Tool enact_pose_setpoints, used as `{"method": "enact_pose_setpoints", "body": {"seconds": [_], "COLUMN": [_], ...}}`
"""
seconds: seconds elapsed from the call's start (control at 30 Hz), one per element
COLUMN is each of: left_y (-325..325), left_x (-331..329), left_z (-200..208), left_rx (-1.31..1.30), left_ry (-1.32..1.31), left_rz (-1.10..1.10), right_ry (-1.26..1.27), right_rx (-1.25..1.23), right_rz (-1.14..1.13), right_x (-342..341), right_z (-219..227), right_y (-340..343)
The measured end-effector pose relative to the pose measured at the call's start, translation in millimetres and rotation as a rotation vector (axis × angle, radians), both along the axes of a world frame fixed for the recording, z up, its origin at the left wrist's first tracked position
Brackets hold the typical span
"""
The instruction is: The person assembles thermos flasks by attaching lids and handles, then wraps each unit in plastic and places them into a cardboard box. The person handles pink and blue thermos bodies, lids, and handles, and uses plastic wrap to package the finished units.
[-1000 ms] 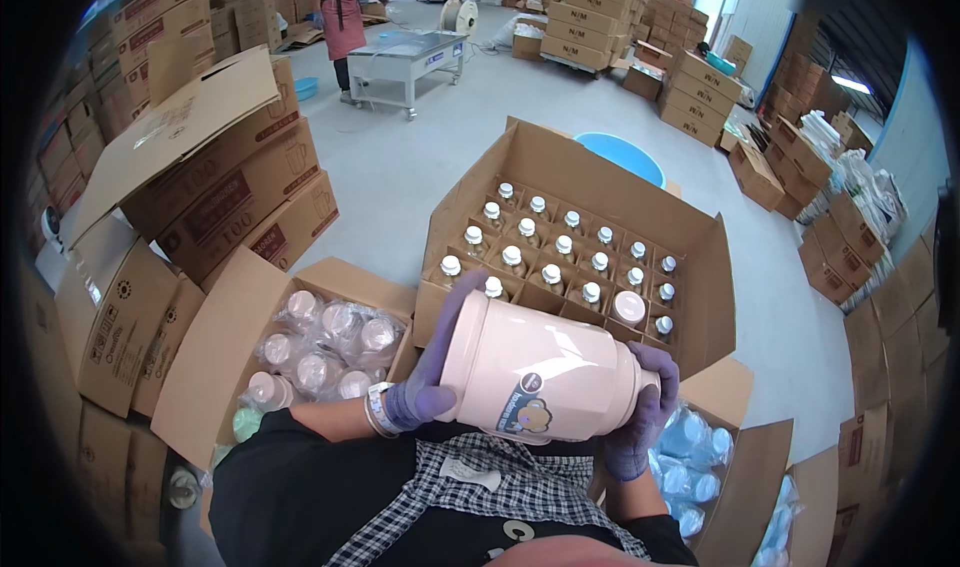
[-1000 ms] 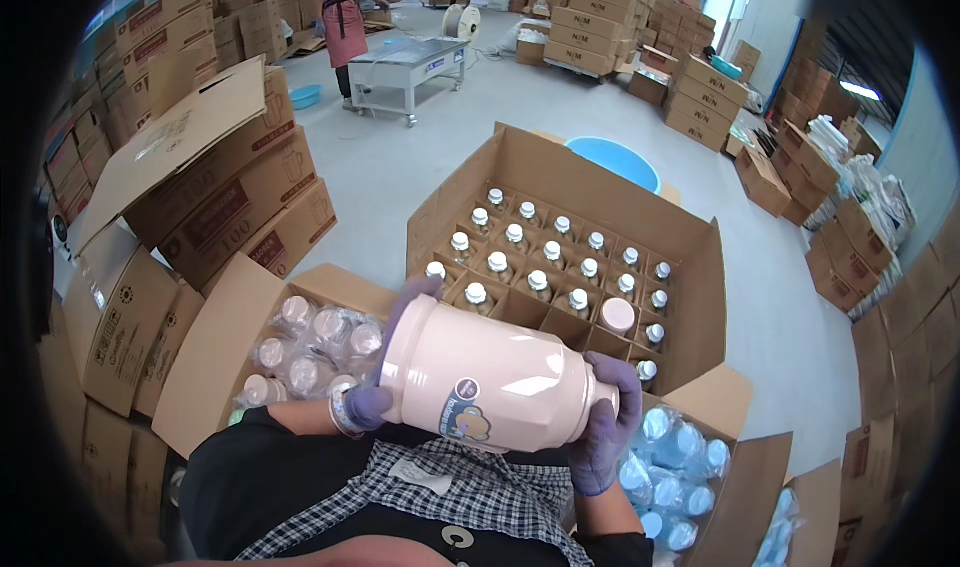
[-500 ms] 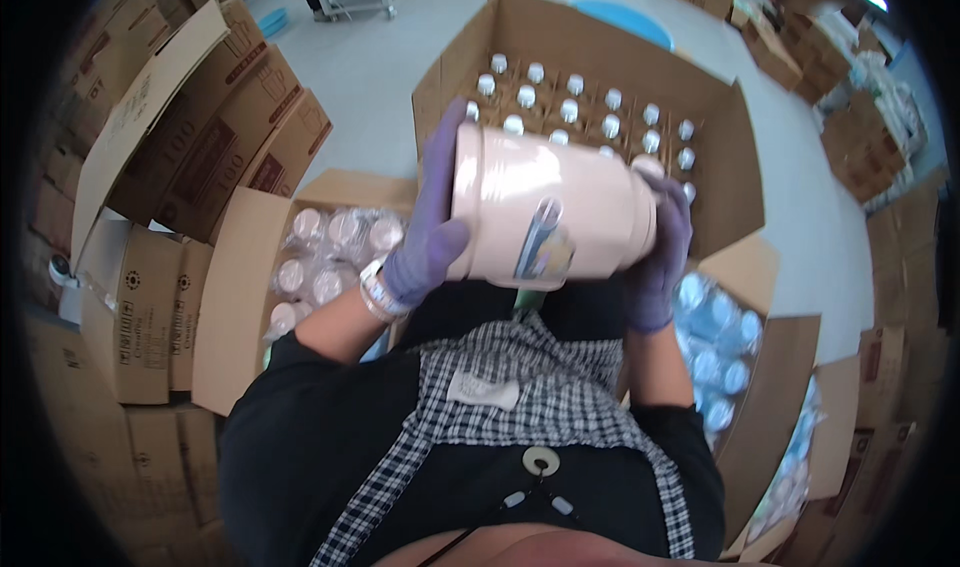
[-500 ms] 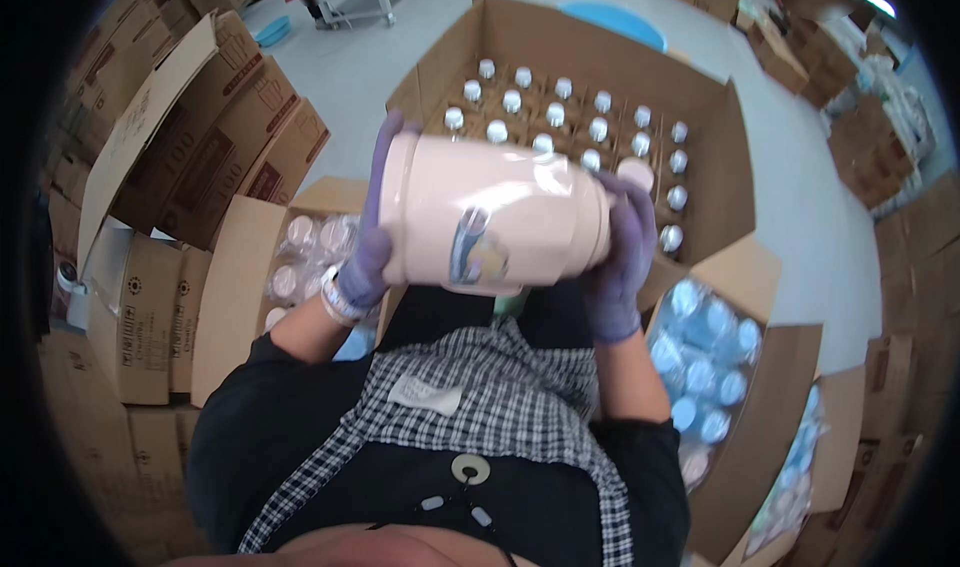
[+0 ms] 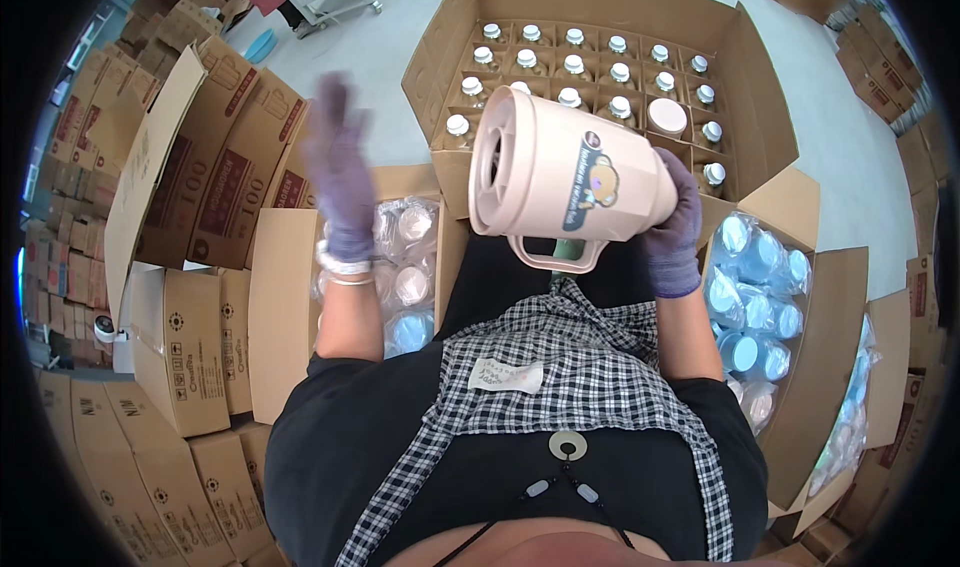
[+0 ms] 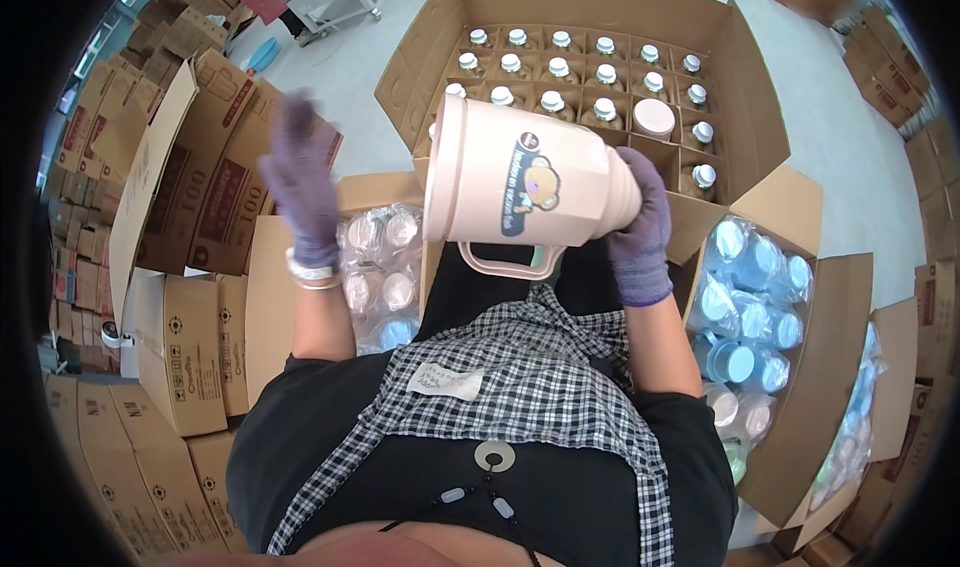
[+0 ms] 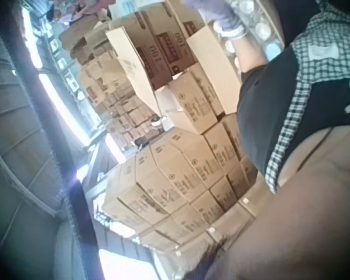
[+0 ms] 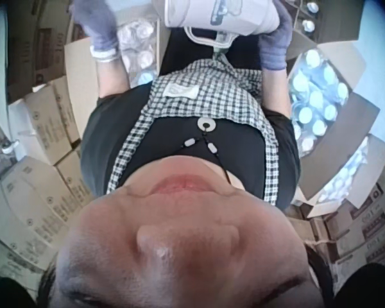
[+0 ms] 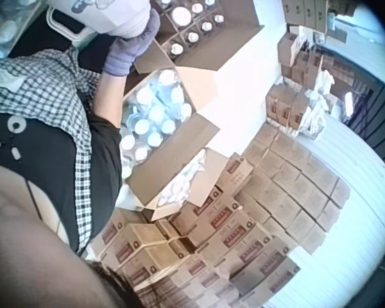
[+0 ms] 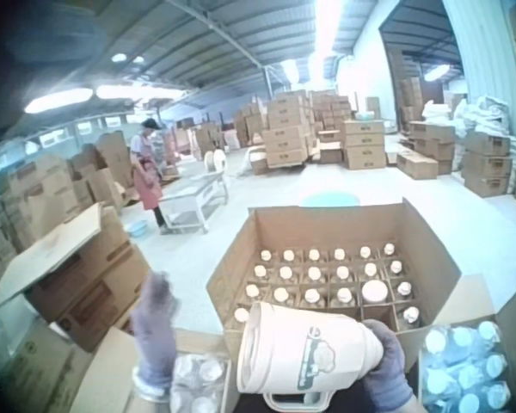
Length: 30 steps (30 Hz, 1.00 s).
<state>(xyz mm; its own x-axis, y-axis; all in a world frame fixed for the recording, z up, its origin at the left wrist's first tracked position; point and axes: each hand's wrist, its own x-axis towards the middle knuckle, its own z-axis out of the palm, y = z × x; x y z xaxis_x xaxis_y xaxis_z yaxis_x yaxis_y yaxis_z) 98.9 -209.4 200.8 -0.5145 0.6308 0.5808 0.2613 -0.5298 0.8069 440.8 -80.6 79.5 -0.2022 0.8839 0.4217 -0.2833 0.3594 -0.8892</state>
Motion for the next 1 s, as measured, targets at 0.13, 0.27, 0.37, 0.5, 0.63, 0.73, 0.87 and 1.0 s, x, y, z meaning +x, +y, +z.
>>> {"method": "enact_pose_setpoints", "body": {"seconds": [0.13, 0.27, 0.37, 0.5, 0.63, 0.73, 0.87, 1.0], "left_y": [-12.5, 17.7, 14.0, 5.1, -8.8, -14.0, -17.6, -16.9], "left_x": [-5.8, 101.8, 72.0, 60.8, 59.2, 69.0, 87.8, 94.8], "left_z": [4.0, 15.2, -34.0, -57.7, -43.9, -36.5, -45.7, -37.0], "left_rx": [0.107, -0.329, -0.284, -0.197, -0.272, -0.245, -0.241, -0.163], "left_ry": [0.256, -0.667, -0.228, 0.081, 0.313, 0.268, -0.219, -0.696], "left_rz": [0.487, -0.331, -0.472, -0.439, -0.524, -0.509, -0.562, -0.714], "right_ry": [0.069, 0.220, 0.103, -0.177, -0.009, 0.153, 0.149, -0.167], "right_rx": [0.014, -0.257, -0.095, 0.027, -0.191, -0.328, -0.167, 0.547], "right_rz": [0.021, 0.202, 0.170, 0.014, 0.155, 0.201, 0.086, -0.118], "right_x": [-4.3, -12.8, -13.1, -6.2, -14.7, -16.4, -13.2, -2.4], "right_z": [42.6, 51.8, 28.7, -2.4, 3.2, 9.7, 79.8, 118.5], "right_y": [-9.5, -9.7, -8.2, -8.3, -27.3, -24.9, -35.0, -39.0]}}
